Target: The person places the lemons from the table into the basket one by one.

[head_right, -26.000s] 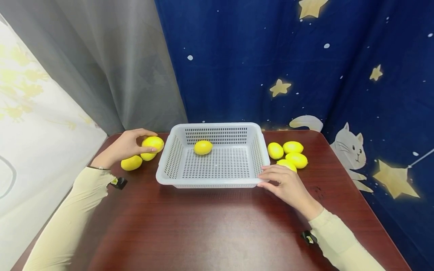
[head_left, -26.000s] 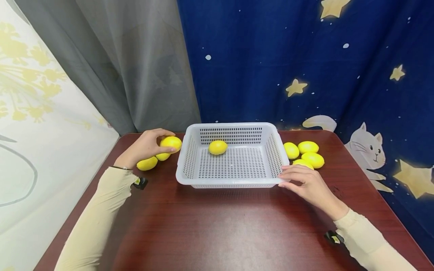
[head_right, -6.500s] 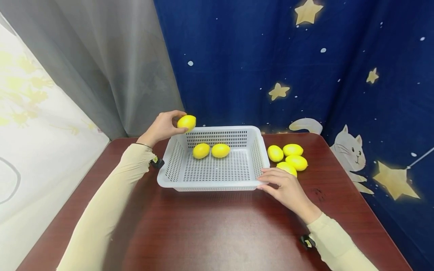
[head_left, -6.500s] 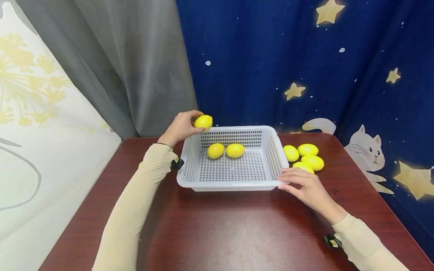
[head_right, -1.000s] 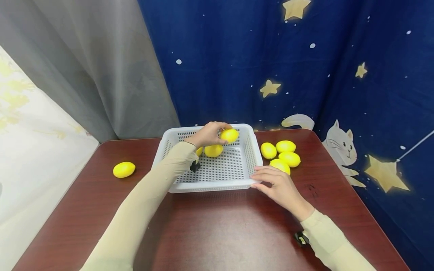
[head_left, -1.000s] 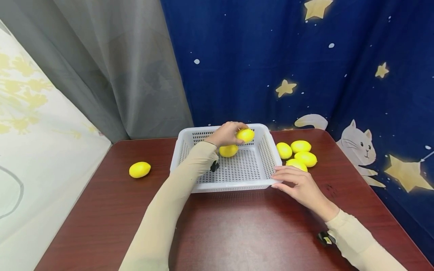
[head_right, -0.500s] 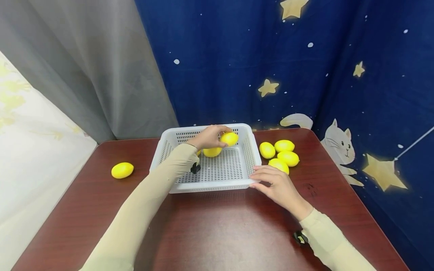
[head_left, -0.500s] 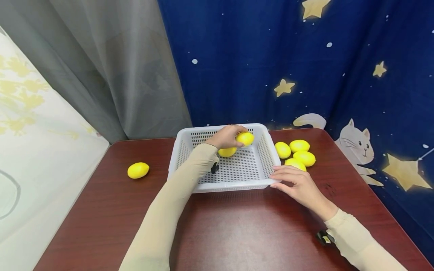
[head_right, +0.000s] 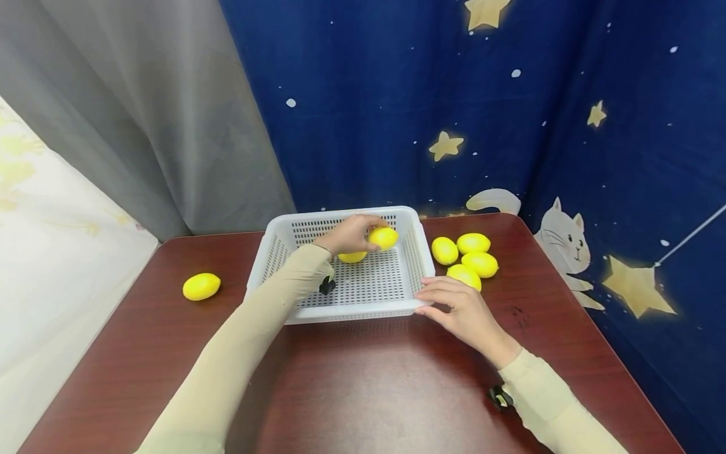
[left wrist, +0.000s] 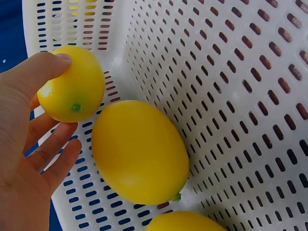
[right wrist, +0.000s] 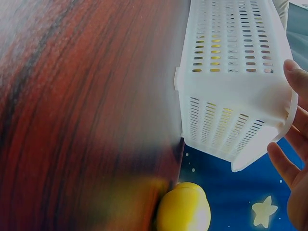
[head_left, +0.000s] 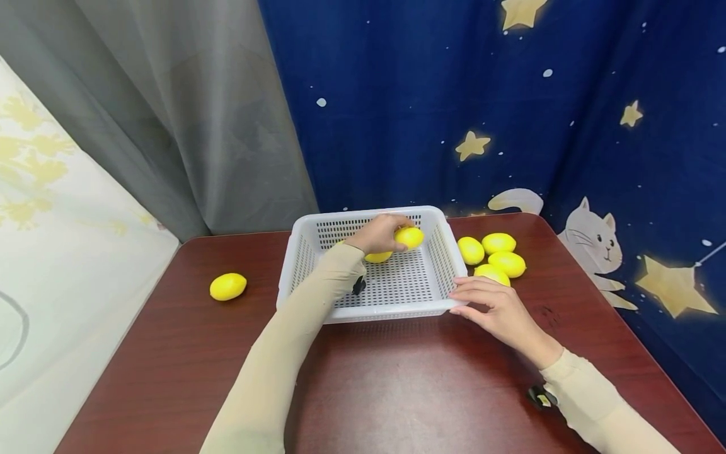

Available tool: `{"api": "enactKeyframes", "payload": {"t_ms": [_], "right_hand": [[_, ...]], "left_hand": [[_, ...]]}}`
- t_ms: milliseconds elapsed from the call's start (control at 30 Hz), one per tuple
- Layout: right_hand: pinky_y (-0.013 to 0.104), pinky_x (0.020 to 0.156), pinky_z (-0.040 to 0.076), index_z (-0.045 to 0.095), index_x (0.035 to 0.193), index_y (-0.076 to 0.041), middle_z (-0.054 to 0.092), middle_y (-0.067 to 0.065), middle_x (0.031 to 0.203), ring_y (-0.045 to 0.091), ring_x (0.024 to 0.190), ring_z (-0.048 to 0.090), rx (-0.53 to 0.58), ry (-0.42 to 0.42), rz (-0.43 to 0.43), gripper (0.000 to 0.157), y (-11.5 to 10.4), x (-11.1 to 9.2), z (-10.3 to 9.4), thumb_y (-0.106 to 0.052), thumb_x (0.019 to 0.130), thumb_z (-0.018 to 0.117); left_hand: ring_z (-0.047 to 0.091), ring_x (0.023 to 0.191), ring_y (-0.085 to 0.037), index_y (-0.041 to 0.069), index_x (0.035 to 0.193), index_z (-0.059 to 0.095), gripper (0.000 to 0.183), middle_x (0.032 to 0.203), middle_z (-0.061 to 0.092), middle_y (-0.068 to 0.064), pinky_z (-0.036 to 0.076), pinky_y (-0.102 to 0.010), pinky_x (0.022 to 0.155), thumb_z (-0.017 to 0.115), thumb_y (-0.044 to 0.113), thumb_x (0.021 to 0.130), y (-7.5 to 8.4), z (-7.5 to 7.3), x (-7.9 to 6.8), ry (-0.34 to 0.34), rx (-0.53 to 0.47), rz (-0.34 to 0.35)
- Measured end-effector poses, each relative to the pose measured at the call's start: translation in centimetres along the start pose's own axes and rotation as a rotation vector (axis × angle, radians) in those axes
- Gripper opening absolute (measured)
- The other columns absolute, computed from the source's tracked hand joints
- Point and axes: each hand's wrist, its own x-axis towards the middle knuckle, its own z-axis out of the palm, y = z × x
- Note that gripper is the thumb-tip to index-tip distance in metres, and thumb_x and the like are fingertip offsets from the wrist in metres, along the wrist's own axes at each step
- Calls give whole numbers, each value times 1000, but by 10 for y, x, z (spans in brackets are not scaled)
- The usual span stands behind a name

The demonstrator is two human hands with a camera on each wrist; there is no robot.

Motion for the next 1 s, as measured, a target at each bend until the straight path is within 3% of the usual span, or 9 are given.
{"api": "enactKeyframes", "payload": {"t_ms": [233, 633, 1000], "right_hand": [[2, 104, 36, 79, 104, -15, 77, 7, 108, 20, 108, 68, -1, 1, 4, 39, 0, 0, 0, -15, 67, 90], [3, 104, 37, 79, 104, -13, 76, 7, 108, 18, 109, 68, 11, -9, 14, 38, 0, 0, 0, -17, 68, 90], [3, 105, 37, 79, 104, -14, 76, 7, 109, 19, 110, 68, 13, -11, 15, 39, 2, -1, 0, -17, 68, 90]], "left_hand": [[58, 115, -12, 21, 136, 60, 56, 134, 64, 4, 47, -31, 106, 79, 28, 83, -4, 8, 7, 8, 49, 18], [53, 115, -13, 24, 136, 60, 56, 137, 62, 7, 44, -33, 109, 80, 28, 83, -4, 15, 5, -22, 48, -6], [54, 126, -14, 21, 138, 59, 56, 139, 61, 5, 42, -32, 112, 78, 25, 85, -5, 18, 8, -45, 89, 22]]}}
